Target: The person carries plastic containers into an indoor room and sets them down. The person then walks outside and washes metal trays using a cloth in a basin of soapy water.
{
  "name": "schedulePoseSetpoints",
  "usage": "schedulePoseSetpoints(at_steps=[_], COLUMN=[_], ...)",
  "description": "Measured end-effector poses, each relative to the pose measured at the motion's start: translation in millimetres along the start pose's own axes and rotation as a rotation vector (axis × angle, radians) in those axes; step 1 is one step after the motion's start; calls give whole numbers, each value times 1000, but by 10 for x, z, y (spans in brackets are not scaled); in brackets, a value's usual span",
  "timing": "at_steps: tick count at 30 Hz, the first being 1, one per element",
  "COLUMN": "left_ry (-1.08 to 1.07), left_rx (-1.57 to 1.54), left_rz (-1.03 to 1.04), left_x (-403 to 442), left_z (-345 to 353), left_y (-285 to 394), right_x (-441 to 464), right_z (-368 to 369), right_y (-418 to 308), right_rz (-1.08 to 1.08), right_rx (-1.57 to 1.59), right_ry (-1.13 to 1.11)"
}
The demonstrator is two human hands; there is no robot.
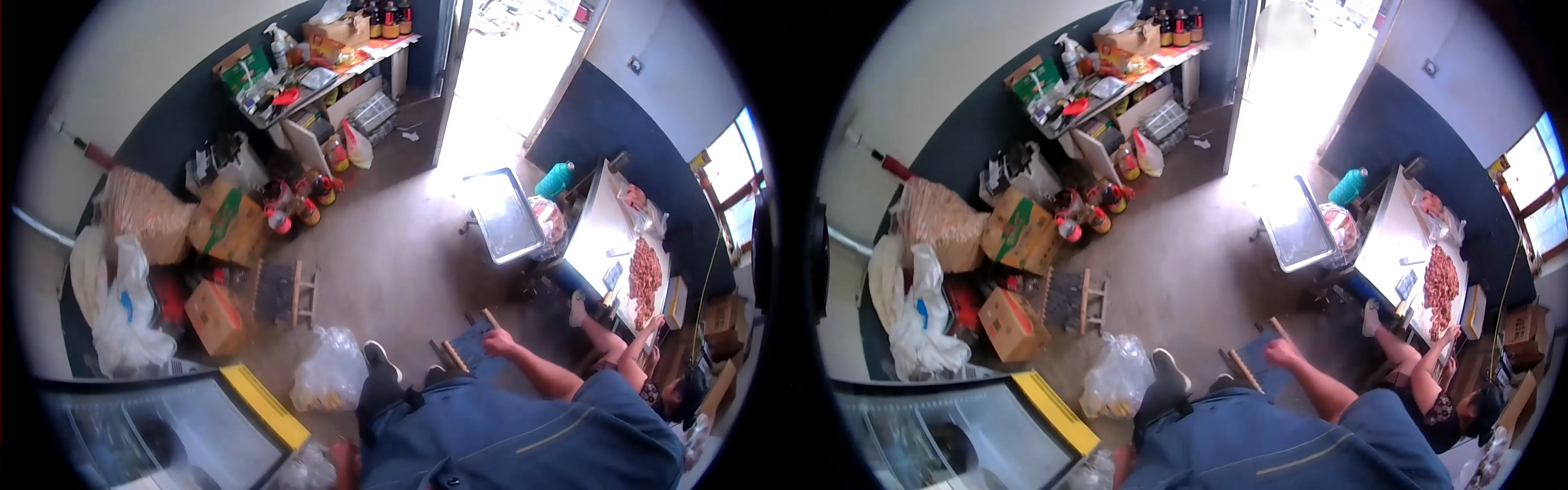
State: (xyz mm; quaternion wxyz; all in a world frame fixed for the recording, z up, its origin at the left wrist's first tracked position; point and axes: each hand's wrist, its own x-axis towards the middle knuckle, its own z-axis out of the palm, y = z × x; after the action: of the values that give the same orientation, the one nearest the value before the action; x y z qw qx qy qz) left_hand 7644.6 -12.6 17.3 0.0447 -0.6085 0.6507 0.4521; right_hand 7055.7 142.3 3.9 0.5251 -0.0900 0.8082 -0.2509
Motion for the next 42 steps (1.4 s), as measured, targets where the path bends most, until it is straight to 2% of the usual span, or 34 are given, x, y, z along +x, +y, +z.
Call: schedulePoseSetpoints(at_steps=[2, 4, 5, 8, 9, 10, 12, 18, 20, 21, 23, 24, 25, 26, 28, 29, 30, 33, 36, 38, 40, 42], left_ry=[-24, -22, -47, 79, 87, 75, 128, 33, 9, -36, -117, -120, -158, -197, -205, -224, -243, -299, -351, -429, -459, -572], left_rx=[58, -184, -150, -435, -341, -324, -432, -417, -313, -304, -272, -260, -238, -220, -187, -203, -216, -206, -179, -108, -103, -43], left_rz=[33, -64, -41, -500, -372, -353, -328, -91, -60, -35, -1, -4, 31, 68, 88, 104, 119, 173, 221, 354, 400, 607], left_x=[392, 932, 1187, 1763, 2298, 2517, 2931, 3854, 3976, 4041, 4157, 4248, 4320, 4379, 4524, 4607, 4695, 5120, 5366, 5650, 5783, 5853], left_z=[-256, -584, -745, -1255, -1247, -1344, -1452, -1308, -1213, -1149, -1044, -1011, -970, -928, -840, -789, -738, -542, -391, -232, -91, 62], left_y=[228, 328, 404, 1583, 1363, 1637, 2352, 4217, 4769, 4992, 5480, 5672, 5830, 6000, 6393, 6575, 6730, 7199, 7827, 8358, 8950, 9505], right_x=[-326, -563, -609, -707, -748, -780, -897, -227, 55, 55, 587, 481, 668, 667, 945, 832, 911, 1180, 1457, 1620, 1809, 1887], right_z=[45, 215, 302, 592, 730, 769, 791, 802, 622, 415, 149, -309, -507, -816, -1305, -1622, -1779, -2090, -2032, -1987, -1820, -1810], right_y=[-72, -74, -32, -37, -60, -177, -553, -721, -753, -1074, -947, -1492, -1532, -1886, -2063, -2520, -2639, -2846, -2834, -2889, -2848, -3017], right_rz=[40, 283, 301, 309, 318, 321, 390, 431, 325, 363, 71, 208, 132, 144, 20, 105, 92, 159, 240, 428, 446, 464], right_rx=[-314, 101, 143, 272, 408, 539, 387, 235, 58, 166, 109, 336, 566, 717, 874, 908, 938, 873, 924, 831, 756, 824], right_ry=[42, 149, 163, 149, 187, 224, 203, 219, 75, 152, 350, 208, 240, 326, 364, 420, 476, 554, 558, 456, 402, 310])
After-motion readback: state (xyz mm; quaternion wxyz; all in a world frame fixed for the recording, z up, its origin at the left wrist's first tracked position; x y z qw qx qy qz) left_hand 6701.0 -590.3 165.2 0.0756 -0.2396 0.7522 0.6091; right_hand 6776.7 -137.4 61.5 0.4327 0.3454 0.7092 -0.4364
